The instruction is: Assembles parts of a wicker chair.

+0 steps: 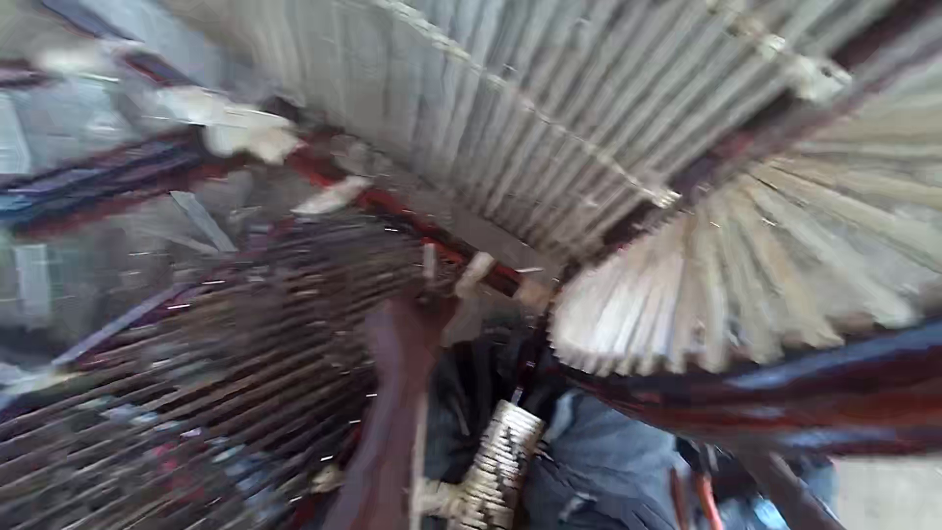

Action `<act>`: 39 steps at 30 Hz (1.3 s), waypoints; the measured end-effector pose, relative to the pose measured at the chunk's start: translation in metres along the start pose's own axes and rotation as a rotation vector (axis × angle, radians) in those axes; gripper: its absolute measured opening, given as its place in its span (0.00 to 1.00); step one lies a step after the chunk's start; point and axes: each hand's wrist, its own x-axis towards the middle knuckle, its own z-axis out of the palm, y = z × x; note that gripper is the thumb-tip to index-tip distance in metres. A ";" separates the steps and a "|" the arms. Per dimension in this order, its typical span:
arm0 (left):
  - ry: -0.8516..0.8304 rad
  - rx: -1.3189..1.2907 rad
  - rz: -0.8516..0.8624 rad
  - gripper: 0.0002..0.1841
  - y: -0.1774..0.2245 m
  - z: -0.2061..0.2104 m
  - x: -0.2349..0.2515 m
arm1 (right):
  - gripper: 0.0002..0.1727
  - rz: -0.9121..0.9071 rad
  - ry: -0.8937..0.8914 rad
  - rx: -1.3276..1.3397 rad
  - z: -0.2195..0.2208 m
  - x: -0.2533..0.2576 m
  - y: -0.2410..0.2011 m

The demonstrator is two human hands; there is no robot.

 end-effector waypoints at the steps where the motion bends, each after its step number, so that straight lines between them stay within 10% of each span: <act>1: -0.002 -0.040 0.036 0.19 -0.005 -0.001 -0.002 | 0.25 -0.067 0.080 0.027 -0.012 -0.016 0.000; 6: -0.100 -0.710 0.097 0.16 -0.037 -0.012 -0.026 | 0.11 -0.309 0.200 0.188 -0.044 -0.083 -0.022; 11: -0.381 -1.082 0.087 0.16 -0.040 -0.039 -0.074 | 0.17 -0.375 -0.128 0.101 -0.008 -0.129 0.006; 17: -0.495 -1.116 0.074 0.19 -0.015 -0.053 -0.108 | 0.17 -0.435 0.038 -0.169 0.032 -0.154 0.004; 22: -0.459 -1.102 0.156 0.15 -0.010 -0.060 -0.103 | 0.30 -0.168 -0.320 -0.275 0.019 -0.170 -0.009; 31: -0.419 -1.188 0.075 0.17 -0.002 -0.073 -0.091 | 0.26 -0.185 -0.075 -0.164 0.082 -0.177 0.012; 39: -0.489 -1.184 0.172 0.17 -0.004 -0.092 -0.069 | 0.27 -0.215 -0.039 0.253 0.018 -0.190 0.024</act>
